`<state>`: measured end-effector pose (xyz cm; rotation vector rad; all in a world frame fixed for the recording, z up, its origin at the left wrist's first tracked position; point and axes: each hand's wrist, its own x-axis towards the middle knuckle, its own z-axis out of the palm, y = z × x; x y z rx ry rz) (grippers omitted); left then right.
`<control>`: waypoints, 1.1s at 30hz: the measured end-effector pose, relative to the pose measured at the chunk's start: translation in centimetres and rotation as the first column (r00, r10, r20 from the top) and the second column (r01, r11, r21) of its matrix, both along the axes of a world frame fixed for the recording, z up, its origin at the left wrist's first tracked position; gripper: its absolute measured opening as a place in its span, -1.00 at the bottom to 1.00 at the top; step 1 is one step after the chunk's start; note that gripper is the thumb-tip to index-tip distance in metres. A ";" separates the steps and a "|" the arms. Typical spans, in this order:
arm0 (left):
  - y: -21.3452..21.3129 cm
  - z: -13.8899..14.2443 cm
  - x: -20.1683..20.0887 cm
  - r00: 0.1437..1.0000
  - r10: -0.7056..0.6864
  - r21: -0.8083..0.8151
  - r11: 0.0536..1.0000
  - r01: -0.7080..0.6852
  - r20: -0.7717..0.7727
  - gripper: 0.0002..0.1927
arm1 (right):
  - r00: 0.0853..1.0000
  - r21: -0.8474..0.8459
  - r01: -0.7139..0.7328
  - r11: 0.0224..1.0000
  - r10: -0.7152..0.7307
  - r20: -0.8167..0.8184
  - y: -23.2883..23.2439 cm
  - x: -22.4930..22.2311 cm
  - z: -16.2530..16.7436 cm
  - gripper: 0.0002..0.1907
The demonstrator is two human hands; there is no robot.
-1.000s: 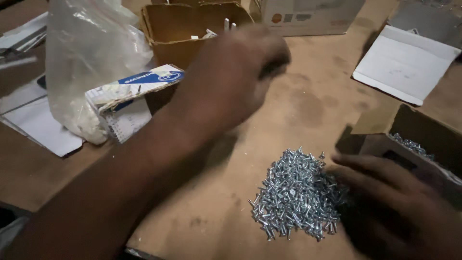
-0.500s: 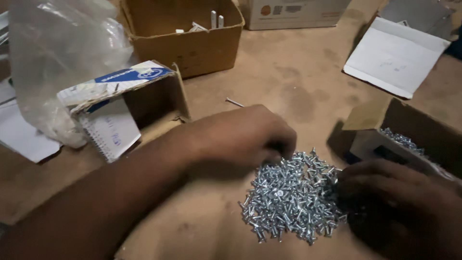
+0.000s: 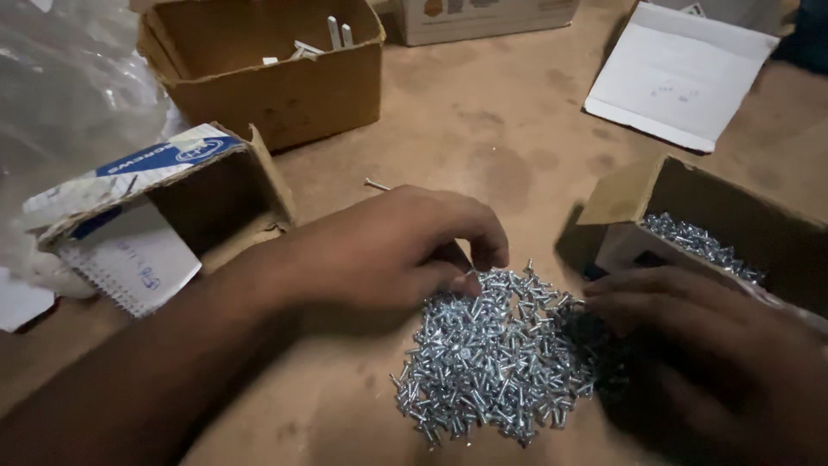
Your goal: The person picks up metal screws scattered on a workbench one at a time and drops them into a small open cardboard box. They occasionally reposition the box, gather the pile with a hand, and at one point handle a mobile phone on the table before resuming picking screws.
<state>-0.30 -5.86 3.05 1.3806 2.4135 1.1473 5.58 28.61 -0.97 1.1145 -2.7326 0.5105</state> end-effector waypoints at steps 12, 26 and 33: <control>-0.1 -0.3 0.5 0.992 0.033 0.000 0.999 -0.034 0.120 -0.62 | 0.927 0.079 -0.373 0.925 0.366 0.081 -3.9 -0.6 0.1 -0.50; -0.5 -0.7 0.6 0.980 0.150 -0.038 0.987 -0.156 -0.130 -0.75 | 0.961 0.133 -0.242 0.961 0.257 -0.106 -2.2 -0.5 1.9 -0.41; -0.5 -1.5 0.3 0.984 -0.018 -0.147 0.989 -0.009 -0.178 -0.65 | 0.881 0.350 -0.454 0.819 0.472 0.037 -6.8 -0.3 -1.1 -0.29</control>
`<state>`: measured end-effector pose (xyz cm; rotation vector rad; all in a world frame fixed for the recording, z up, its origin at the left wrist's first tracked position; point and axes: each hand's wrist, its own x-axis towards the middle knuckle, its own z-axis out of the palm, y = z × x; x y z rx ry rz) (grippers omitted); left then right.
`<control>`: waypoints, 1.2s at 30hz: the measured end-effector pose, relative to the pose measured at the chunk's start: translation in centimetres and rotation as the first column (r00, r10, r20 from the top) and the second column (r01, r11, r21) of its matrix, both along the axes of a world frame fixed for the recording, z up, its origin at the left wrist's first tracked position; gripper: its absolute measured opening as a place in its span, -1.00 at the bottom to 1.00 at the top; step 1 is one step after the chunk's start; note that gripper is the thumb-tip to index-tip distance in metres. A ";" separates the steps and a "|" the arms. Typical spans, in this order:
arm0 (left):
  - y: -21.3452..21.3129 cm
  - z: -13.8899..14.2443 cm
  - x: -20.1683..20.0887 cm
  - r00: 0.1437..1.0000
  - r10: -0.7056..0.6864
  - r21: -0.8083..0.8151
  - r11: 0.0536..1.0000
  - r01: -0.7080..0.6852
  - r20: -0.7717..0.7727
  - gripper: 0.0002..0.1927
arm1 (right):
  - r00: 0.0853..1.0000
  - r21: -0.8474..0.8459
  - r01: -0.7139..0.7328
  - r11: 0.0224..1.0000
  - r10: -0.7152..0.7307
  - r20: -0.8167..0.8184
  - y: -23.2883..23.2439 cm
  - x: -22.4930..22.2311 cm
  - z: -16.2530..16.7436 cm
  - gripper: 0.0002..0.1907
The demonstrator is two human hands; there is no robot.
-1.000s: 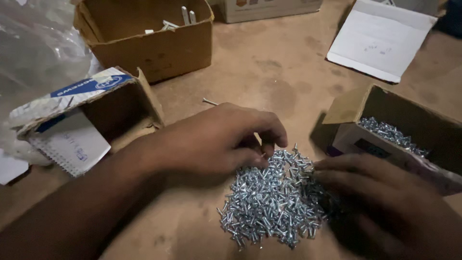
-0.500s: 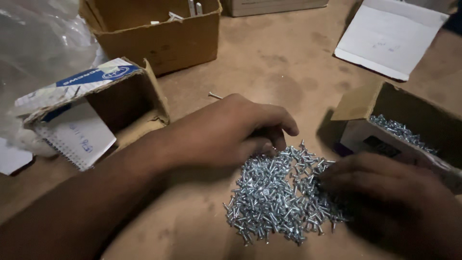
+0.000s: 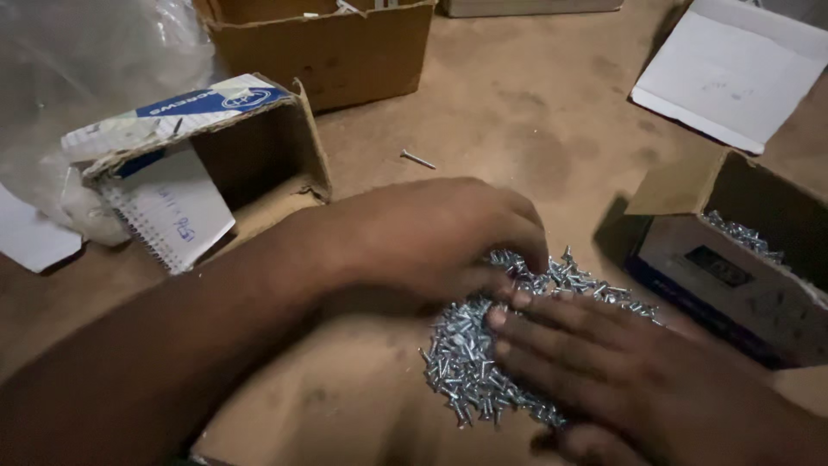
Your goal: The person picks up metal screws scattered on a workbench one at a time and drops them into a small open cardboard box. They occasionally reposition the box, gather the pile with a hand, and at one point handle a mobile phone on the table before resuming picking screws.
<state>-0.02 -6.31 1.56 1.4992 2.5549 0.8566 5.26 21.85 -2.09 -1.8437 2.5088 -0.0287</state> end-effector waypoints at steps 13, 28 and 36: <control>-0.5 0.5 -0.4 0.996 0.031 -0.142 0.990 -0.019 0.085 -0.67 | 0.530 -0.249 0.542 0.803 -0.097 0.842 7.7 -3.4 -0.1 -0.06; -0.9 0.7 -0.7 0.903 0.421 0.093 0.906 -0.413 -0.089 -0.78 | 0.988 -0.029 0.011 1.000 -0.015 -0.153 0.2 0.5 -1.3 -0.19; -0.5 0.1 -1.4 0.925 0.359 0.174 0.926 -0.336 -0.127 -0.79 | 0.842 -0.240 0.424 0.873 -0.282 0.459 9.3 -2.8 0.0 -0.43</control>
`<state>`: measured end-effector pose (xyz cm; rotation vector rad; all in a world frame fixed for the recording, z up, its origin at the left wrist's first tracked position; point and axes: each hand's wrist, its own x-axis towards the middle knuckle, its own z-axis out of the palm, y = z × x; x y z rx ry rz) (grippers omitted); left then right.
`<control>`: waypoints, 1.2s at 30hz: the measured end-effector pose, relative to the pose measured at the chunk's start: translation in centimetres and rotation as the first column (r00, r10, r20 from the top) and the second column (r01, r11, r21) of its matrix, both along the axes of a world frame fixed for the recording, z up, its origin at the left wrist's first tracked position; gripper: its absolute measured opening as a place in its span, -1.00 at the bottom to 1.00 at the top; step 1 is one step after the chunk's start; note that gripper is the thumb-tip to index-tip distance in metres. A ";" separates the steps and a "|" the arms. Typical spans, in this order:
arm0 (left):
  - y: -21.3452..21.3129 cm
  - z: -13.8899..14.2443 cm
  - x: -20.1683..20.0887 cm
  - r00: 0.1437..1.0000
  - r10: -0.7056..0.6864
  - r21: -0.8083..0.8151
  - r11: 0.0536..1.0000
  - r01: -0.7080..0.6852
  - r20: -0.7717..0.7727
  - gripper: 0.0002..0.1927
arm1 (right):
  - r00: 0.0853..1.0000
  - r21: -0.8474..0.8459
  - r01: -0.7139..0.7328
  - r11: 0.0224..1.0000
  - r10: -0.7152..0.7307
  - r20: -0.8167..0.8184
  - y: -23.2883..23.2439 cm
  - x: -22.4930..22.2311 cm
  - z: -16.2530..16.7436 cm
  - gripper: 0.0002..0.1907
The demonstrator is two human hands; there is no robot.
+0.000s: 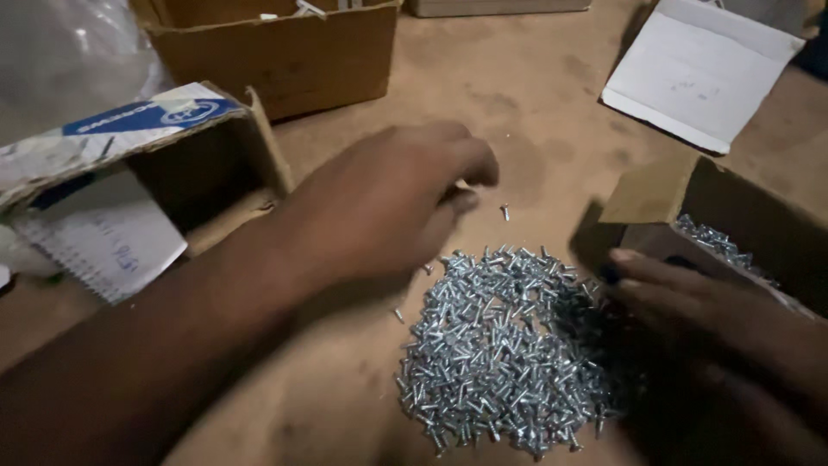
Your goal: The person picks up metal screws scattered on a workbench one at a time and drops them into a small open cardboard box. They occasionally reposition the box, gather the pile with a hand, and at one point handle a mobile phone on the table before resuming picking screws.
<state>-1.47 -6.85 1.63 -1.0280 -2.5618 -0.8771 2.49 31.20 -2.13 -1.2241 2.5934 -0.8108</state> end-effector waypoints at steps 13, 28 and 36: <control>0.2 1.1 1.7 0.879 -0.402 -0.331 0.818 0.470 0.257 -0.62 | 0.898 0.276 -0.343 0.898 0.399 -0.183 -4.1 0.9 2.8 -0.20; 2.1 0.3 3.1 0.832 -0.552 -0.313 0.780 0.541 0.061 -0.61 | 0.906 0.231 -0.334 0.914 0.379 -0.188 -3.0 2.2 3.7 -0.44; 1.1 0.9 2.5 0.852 -0.522 -0.197 0.831 0.520 0.043 -0.62 | 0.916 0.163 -0.316 0.935 0.345 -0.204 -4.7 3.4 4.3 -0.34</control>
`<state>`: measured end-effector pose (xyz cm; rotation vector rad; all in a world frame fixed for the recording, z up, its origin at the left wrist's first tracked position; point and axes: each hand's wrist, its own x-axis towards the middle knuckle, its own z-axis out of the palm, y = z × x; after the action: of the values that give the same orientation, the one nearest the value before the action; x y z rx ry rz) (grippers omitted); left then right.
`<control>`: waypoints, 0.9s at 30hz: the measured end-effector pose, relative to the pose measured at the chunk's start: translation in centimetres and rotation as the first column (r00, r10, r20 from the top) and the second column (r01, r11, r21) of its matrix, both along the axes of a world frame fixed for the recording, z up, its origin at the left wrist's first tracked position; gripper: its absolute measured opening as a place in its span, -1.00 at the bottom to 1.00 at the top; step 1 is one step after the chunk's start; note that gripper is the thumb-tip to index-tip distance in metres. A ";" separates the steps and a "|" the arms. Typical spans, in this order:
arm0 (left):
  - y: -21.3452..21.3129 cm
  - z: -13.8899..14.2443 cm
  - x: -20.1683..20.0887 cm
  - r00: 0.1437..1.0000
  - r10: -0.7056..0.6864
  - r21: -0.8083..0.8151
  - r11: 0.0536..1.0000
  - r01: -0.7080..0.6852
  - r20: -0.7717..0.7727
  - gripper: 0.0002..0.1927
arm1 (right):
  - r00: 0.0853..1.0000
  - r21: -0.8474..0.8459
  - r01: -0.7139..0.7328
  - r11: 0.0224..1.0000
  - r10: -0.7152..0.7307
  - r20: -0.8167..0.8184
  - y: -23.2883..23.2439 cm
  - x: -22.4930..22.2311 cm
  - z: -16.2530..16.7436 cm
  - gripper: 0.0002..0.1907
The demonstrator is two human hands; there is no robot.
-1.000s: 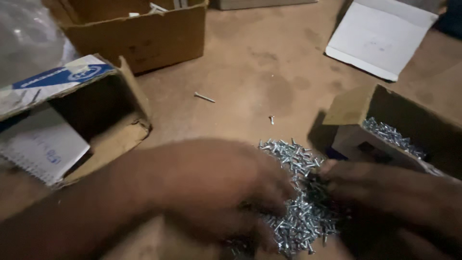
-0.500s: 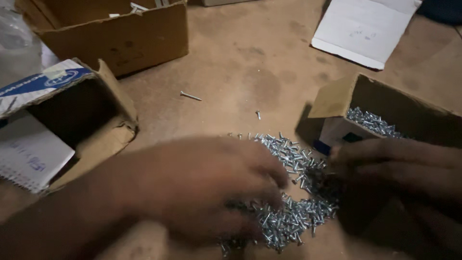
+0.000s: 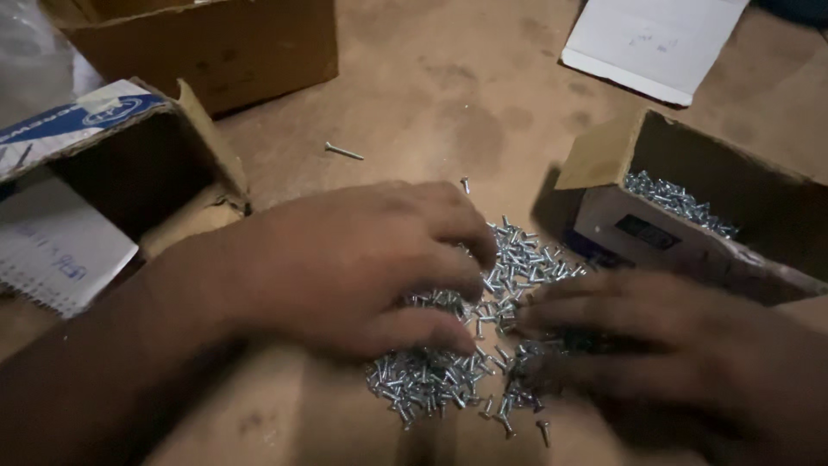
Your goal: The person picks up metal screws scattered on a workbench one at a time and drops them into a small open cardboard box. They occasionally reposition the box, gather the pile with a hand, and at one point handle a mobile phone on the table before resuming picking screws.
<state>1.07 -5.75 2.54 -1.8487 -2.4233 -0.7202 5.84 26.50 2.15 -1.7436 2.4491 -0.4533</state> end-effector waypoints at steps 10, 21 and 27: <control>-1.0 1.4 -0.9 0.961 0.277 -0.196 0.941 -0.275 -0.015 -0.64 | 0.853 -0.279 0.522 0.806 -0.487 0.189 -0.7 0.8 0.5 -0.15; -0.4 4.0 -0.3 0.800 0.594 -0.585 0.618 -0.524 -0.089 -0.69 | 0.625 -0.407 0.778 0.479 -0.524 0.578 3.1 -0.8 -4.0 -0.09; 0.1 3.6 0.5 0.842 0.539 -0.498 0.736 -0.459 0.021 -0.74 | 0.689 -0.375 0.697 0.611 -0.427 0.586 1.6 0.0 -3.2 -0.33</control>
<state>1.56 -5.70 6.11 -1.1149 -3.2300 -0.2464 5.81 28.11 -1.04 -0.6849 2.5919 -1.6158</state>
